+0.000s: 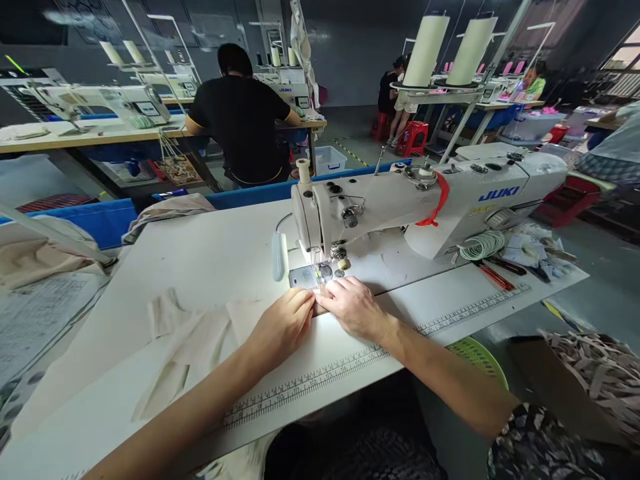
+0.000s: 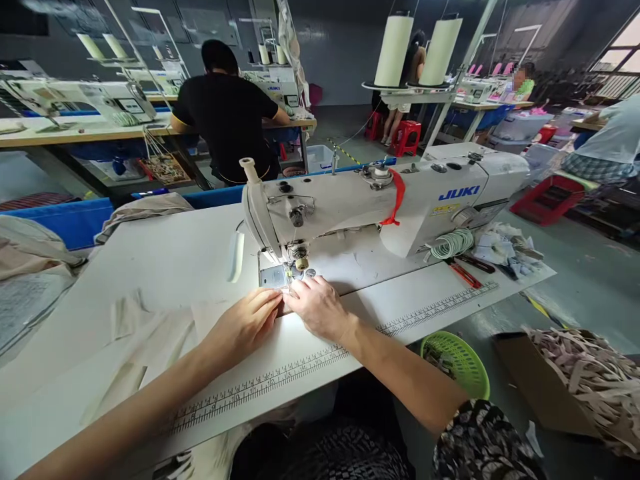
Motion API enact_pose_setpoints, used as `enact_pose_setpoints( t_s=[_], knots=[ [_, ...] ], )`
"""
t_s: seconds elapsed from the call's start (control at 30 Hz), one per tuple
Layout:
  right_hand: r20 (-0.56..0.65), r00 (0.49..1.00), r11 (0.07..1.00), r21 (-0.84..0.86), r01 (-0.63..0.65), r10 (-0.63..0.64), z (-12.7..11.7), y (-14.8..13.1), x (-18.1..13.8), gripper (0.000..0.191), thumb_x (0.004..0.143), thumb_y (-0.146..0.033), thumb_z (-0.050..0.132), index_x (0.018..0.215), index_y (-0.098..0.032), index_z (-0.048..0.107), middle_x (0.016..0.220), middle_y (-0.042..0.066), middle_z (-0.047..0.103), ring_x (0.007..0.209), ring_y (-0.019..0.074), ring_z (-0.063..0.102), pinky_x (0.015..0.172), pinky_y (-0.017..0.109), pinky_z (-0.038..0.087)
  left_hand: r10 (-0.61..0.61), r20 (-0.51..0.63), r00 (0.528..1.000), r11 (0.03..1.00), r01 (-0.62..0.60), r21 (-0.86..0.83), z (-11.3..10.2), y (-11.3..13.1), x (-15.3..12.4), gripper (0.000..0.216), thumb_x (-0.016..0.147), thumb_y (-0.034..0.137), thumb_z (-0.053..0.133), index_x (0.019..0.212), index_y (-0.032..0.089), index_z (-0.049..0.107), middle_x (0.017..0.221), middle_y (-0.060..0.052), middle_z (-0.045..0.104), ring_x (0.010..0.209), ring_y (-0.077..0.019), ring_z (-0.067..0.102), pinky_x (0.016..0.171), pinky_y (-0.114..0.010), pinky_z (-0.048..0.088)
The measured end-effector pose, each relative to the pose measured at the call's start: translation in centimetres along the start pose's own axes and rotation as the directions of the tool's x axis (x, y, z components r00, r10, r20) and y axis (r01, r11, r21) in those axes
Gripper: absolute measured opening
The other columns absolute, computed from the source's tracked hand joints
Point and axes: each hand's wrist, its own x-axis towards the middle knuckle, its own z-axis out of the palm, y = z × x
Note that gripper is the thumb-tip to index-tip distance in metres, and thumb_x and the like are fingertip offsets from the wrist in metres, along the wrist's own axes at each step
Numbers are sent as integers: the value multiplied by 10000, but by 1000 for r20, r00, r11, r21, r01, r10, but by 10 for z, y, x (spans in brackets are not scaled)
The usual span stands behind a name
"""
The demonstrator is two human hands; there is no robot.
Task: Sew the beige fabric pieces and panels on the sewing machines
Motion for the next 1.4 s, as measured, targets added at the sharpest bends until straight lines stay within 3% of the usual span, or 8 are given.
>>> enact_pose_setpoints(
  t_s=[0.2, 0.4, 0.73, 0.9, 1.03, 1.13, 1.2, 1.4],
  knots=[
    [-47, 998, 999, 33, -36, 38, 1, 7, 0, 303, 908, -29, 466, 1038, -163, 706, 854, 62, 592, 752, 214, 473, 696, 349, 372, 54, -26, 998, 992, -51, 119, 6, 3, -7, 282, 961, 85, 390, 1111, 33, 624, 1034, -155, 648, 958, -241, 596, 823, -352, 594],
    [-141, 973, 983, 47, -178, 183, 4, 29, -1, 363, 790, 49, 455, 947, -163, 704, 885, 81, 607, 814, 238, 527, 761, 350, 398, -19, 20, 1000, 944, 11, 330, 18, 3, 8, 260, 932, 115, 405, 975, 65, 656, 958, -157, 632, 864, -255, 575, 735, -366, 579],
    [-135, 961, 968, 105, -227, 240, -1, 36, -8, 322, 752, 33, 484, 861, -171, 708, 851, 75, 602, 773, 228, 558, 741, 329, 417, -75, 51, 996, 935, 52, 352, 23, 0, 21, 215, 935, 138, 427, 866, 128, 630, 936, -133, 608, 860, -253, 551, 692, -341, 527],
    [-111, 961, 955, 186, -230, 253, 0, 32, -11, 347, 786, 27, 483, 956, -161, 720, 902, 93, 636, 833, 243, 585, 798, 347, 431, -78, 54, 995, 929, 53, 366, 25, 0, 20, 202, 937, 149, 434, 872, 130, 624, 931, -131, 594, 856, -251, 538, 709, -340, 506],
    [-102, 937, 912, 284, -296, 335, 1, 32, -6, 278, 897, -32, 478, 994, -157, 706, 925, 98, 678, 822, 233, 613, 782, 330, 442, -64, 41, 997, 928, 44, 371, 26, -2, 19, 216, 948, 166, 422, 882, 123, 624, 929, -130, 591, 836, -244, 527, 694, -337, 499],
    [-76, 917, 864, 371, -339, 392, 3, 40, 7, 190, 979, -139, 503, 900, -161, 674, 853, 79, 693, 743, 203, 623, 686, 285, 441, -58, 39, 998, 928, 39, 369, 25, -3, 18, 226, 950, 165, 412, 873, 133, 622, 925, -125, 593, 838, -242, 525, 693, -334, 498],
    [-56, 907, 833, 422, -357, 418, 5, 47, 15, 231, 993, -174, 517, 794, -179, 636, 760, 50, 682, 677, 183, 615, 631, 265, 423, -56, 44, 997, 929, 36, 369, 25, -4, 18, 223, 949, 170, 416, 868, 138, 622, 920, -121, 592, 843, -242, 527, 698, -332, 500],
    [-51, 885, 770, 518, -373, 463, 13, 53, 20, 302, 989, -216, 536, 688, -207, 542, 667, 13, 644, 654, 165, 610, 626, 245, 409, -57, 64, 996, 939, 32, 342, 23, -2, 19, 244, 947, 157, 394, 874, 128, 625, 907, -133, 592, 865, -259, 540, 712, -354, 516]
  ],
)
